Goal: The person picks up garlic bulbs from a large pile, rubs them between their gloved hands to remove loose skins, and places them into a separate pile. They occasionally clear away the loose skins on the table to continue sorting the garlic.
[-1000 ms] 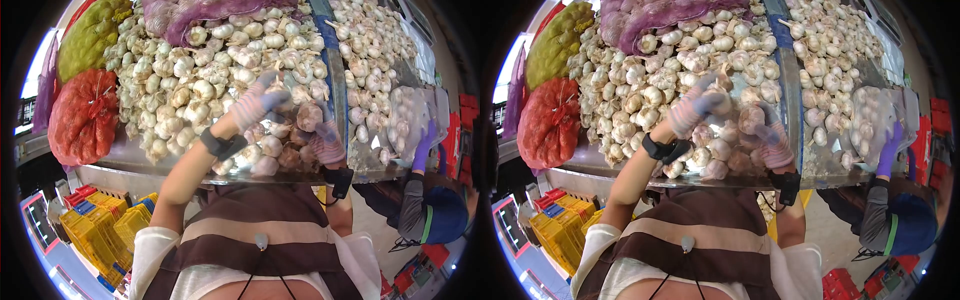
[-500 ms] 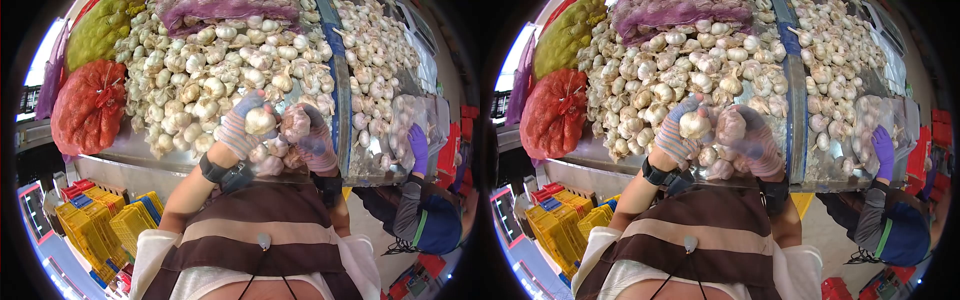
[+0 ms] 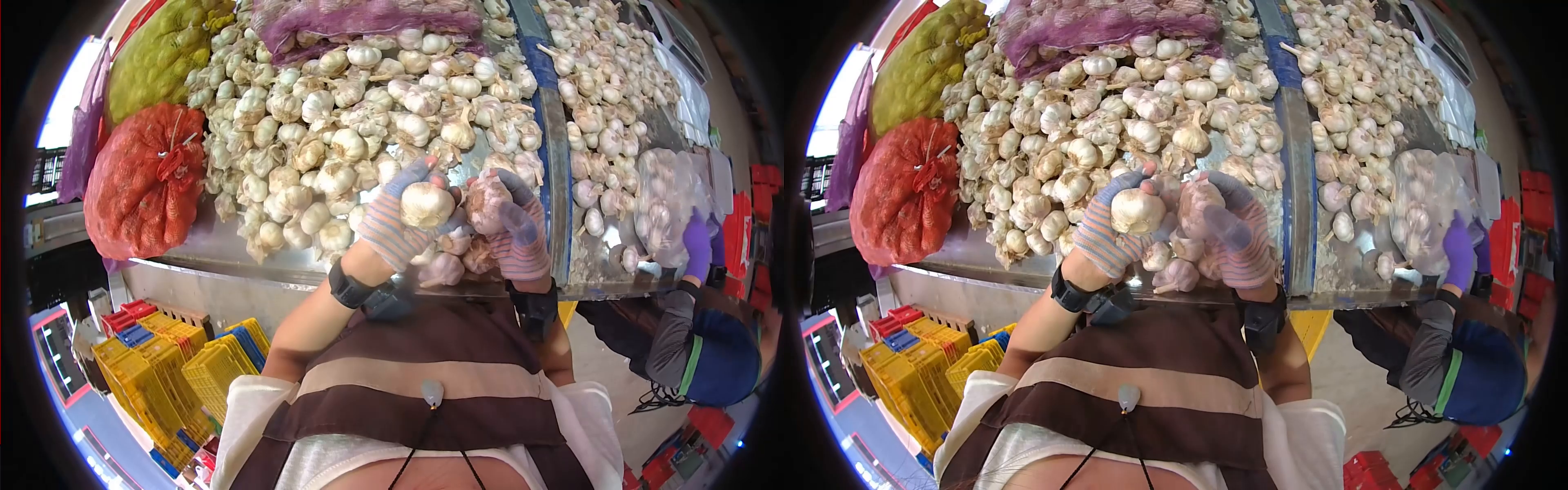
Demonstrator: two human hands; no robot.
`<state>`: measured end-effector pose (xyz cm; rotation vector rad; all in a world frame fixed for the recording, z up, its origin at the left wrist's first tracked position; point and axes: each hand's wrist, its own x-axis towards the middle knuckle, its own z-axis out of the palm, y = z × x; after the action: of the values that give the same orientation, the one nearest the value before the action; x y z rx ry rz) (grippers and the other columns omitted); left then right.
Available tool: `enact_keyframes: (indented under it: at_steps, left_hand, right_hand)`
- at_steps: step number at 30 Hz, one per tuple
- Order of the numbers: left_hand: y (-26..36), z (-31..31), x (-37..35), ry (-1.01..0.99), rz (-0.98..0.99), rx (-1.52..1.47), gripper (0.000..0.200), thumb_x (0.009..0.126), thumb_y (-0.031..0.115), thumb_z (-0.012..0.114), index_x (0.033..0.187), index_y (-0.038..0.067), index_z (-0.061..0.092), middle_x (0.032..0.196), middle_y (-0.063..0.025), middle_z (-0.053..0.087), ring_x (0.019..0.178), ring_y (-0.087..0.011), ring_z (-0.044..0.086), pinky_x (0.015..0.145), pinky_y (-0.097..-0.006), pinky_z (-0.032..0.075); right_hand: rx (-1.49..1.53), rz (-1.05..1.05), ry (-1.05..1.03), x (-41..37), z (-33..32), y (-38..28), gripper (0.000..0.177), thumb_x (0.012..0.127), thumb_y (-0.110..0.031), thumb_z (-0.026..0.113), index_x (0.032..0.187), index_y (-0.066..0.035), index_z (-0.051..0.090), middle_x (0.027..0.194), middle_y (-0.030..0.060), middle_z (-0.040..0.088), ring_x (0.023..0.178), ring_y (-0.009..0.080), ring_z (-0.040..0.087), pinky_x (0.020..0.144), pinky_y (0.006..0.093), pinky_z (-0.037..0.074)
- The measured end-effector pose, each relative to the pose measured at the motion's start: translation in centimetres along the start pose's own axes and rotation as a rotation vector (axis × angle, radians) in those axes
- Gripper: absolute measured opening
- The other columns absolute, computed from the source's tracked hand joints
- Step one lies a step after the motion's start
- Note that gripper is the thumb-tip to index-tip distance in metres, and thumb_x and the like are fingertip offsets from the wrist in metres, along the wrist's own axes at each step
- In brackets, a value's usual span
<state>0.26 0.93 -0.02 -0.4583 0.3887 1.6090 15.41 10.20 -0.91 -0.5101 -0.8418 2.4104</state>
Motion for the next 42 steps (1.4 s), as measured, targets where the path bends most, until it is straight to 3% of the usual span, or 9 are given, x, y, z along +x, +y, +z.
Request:
enact_keyframes:
  at_steps: [5, 14, 18, 26, 28, 30, 33, 37, 42]
  left_hand:
    - [0.7, -0.1, -0.3, 0.003, 0.034, 0.093, 0.021, 0.085, 0.015, 0.059, 0.104, 0.009, 0.052, 0.077, -0.0062, 0.06, 0.072, -0.0197, 0.06, 0.065, -0.0331, 0.05]
    - [2.1, 1.8, -2.2, -0.11, 0.626, 1.915, 0.035, 0.08, 0.027, 0.063, 0.104, 0.003, 0.055, 0.076, -0.0067, 0.058, 0.07, -0.0121, 0.054, 0.064, -0.0264, 0.045]
    - [2.8, 3.1, -2.4, 0.049, 0.325, 2.113, 0.034, 0.076, 0.027, 0.066, 0.095, 0.001, 0.054, 0.075, -0.0057, 0.058, 0.068, -0.0135, 0.053, 0.062, -0.0286, 0.045]
    - [2.8, 0.4, -0.8, -0.17, 0.581, 1.827, 0.034, 0.072, 0.024, 0.067, 0.098, 0.005, 0.055, 0.077, -0.0134, 0.057, 0.074, -0.0205, 0.056, 0.067, -0.0324, 0.045]
    - [2.7, 0.5, -0.7, -0.239, 0.623, 1.77, 0.038, 0.073, 0.023, 0.068, 0.103, 0.005, 0.055, 0.084, -0.0115, 0.058, 0.081, -0.0174, 0.055, 0.071, -0.0304, 0.045]
    - [2.4, 1.2, -1.3, -0.225, 0.229, 1.285, 0.048, 0.075, 0.021, 0.068, 0.116, 0.004, 0.05, 0.102, -0.0085, 0.057, 0.093, -0.0165, 0.053, 0.081, -0.0298, 0.044]
    - [1.8, 1.1, -1.4, -0.315, 0.296, 1.036, 0.054, 0.076, 0.019, 0.067, 0.123, 0.004, 0.045, 0.11, -0.0065, 0.054, 0.099, -0.0166, 0.052, 0.087, -0.0314, 0.043]
    - [2.7, 0.0, -1.6, -0.316, 0.601, 1.331, 0.054, 0.076, 0.014, 0.067, 0.125, 0.005, 0.044, 0.113, -0.0074, 0.053, 0.102, -0.0171, 0.052, 0.091, -0.0327, 0.041]
    - [3.6, 0.4, -2.1, -0.432, 0.825, 1.641, 0.059, 0.076, 0.012, 0.067, 0.13, 0.007, 0.041, 0.119, -0.0093, 0.052, 0.11, -0.0183, 0.049, 0.094, -0.0329, 0.039]
  right_hand:
    - [-0.285, -0.101, 0.038, 0.3, 1.7, -0.8, 0.048, 0.073, -0.007, 0.072, 0.117, -0.002, 0.051, 0.099, 0.008, 0.06, 0.092, 0.0159, 0.058, 0.081, 0.0307, 0.05]
    - [-0.902, -0.221, 0.004, 1.3, 1.8, -0.7, 0.053, 0.067, -0.01, 0.078, 0.114, -0.005, 0.054, 0.102, 0.0085, 0.059, 0.092, 0.0148, 0.058, 0.076, 0.0288, 0.051]
    - [-1.133, -0.29, -0.056, 1.3, 2.1, -0.5, 0.057, 0.067, -0.009, 0.079, 0.118, -0.006, 0.053, 0.109, 0.0081, 0.06, 0.094, 0.0159, 0.059, 0.081, 0.0284, 0.05]
    - [-1.06, -0.201, 0.039, 1.2, 3.2, -0.7, 0.062, 0.064, -0.005, 0.079, 0.119, -0.007, 0.049, 0.116, 0.0103, 0.055, 0.098, 0.0177, 0.057, 0.084, 0.0306, 0.05]
    - [-1.0, -0.516, 0.024, 1.3, 2.8, -0.3, 0.054, 0.067, -0.007, 0.078, 0.113, -0.005, 0.049, 0.108, 0.011, 0.058, 0.09, 0.0195, 0.061, 0.079, 0.0305, 0.05]
    - [-1.039, -0.536, -0.038, 1.3, 2.3, -0.5, 0.056, 0.067, -0.005, 0.076, 0.116, -0.006, 0.048, 0.111, 0.011, 0.057, 0.095, 0.019, 0.06, 0.08, 0.0296, 0.049]
    - [-0.973, -0.501, -0.143, 1.2, 2.7, -0.5, 0.061, 0.069, -0.002, 0.074, 0.122, -0.006, 0.044, 0.116, 0.0106, 0.055, 0.101, 0.018, 0.057, 0.084, 0.029, 0.047]
    - [-0.513, -0.235, -0.264, 0.8, 3.3, -0.7, 0.065, 0.072, -0.002, 0.073, 0.128, -0.007, 0.04, 0.121, 0.0092, 0.051, 0.106, 0.0171, 0.055, 0.088, 0.0302, 0.045]
    - [-0.591, -0.311, -0.259, 1.3, 3.9, 0.2, 0.063, 0.073, -0.005, 0.073, 0.127, -0.007, 0.041, 0.119, 0.0083, 0.051, 0.103, 0.0157, 0.055, 0.085, 0.0289, 0.046]
